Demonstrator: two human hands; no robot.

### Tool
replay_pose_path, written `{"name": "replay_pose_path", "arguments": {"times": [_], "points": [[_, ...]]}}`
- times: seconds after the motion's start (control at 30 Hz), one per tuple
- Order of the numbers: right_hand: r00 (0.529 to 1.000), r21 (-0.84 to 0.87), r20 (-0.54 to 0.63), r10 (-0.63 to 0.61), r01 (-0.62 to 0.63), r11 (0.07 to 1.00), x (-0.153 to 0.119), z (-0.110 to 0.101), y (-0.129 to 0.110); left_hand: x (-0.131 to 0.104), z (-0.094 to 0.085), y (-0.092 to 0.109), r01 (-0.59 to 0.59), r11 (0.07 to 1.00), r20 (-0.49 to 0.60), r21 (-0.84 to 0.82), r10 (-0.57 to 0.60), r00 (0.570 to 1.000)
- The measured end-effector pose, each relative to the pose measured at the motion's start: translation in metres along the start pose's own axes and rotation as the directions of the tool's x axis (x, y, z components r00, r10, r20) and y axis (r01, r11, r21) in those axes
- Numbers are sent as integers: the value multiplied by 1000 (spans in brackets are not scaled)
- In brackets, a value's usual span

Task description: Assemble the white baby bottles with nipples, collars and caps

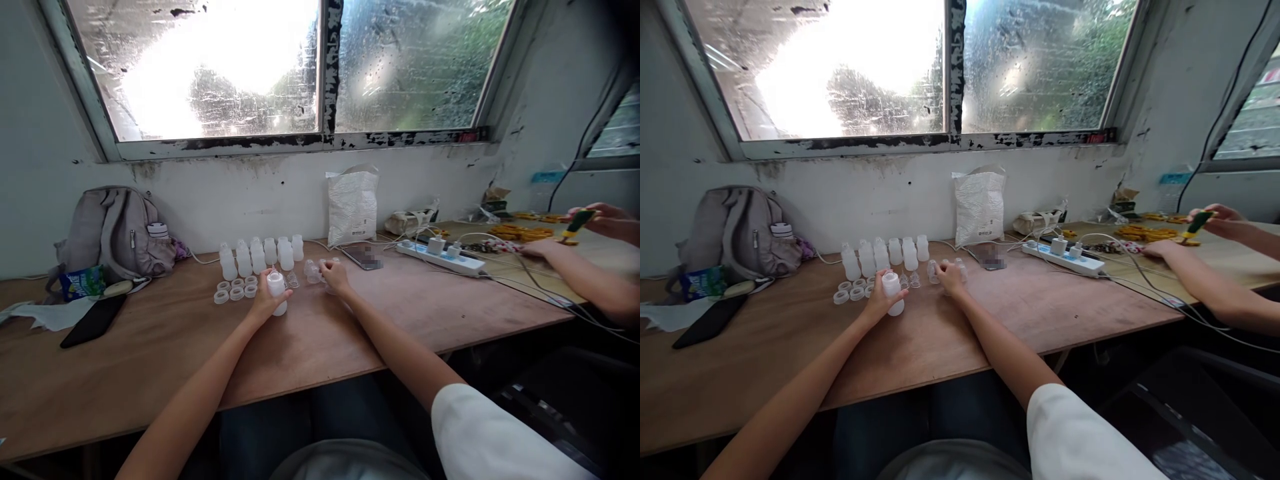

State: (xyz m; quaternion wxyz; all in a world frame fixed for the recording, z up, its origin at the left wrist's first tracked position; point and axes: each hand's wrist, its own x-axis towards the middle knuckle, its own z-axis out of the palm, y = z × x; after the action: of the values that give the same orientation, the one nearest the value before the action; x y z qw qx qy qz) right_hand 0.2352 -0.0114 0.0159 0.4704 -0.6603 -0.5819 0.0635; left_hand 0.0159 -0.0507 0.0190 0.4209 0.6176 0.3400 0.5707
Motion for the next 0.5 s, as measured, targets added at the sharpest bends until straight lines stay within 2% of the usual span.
{"name": "replay_pose_path", "arguments": {"times": [0.13,0.27,0.4,0.5], "points": [[977,146,156,-147,124,981,-18,14,-17,0,-1,-4,-84,993,-19,88,86,996],[924,272,289,-251,172,947,-31,25,-26,2,-2,-11,-119,980,10,157,119,993],[863,360,381,-332,192,913,-36,31,-26,3,-3,-18,-20,977,79,212,4,997],[852,407,390,-349,180,896,-37,30,-26,3,-3,-21,42,969,146,242,-79,986]]}}
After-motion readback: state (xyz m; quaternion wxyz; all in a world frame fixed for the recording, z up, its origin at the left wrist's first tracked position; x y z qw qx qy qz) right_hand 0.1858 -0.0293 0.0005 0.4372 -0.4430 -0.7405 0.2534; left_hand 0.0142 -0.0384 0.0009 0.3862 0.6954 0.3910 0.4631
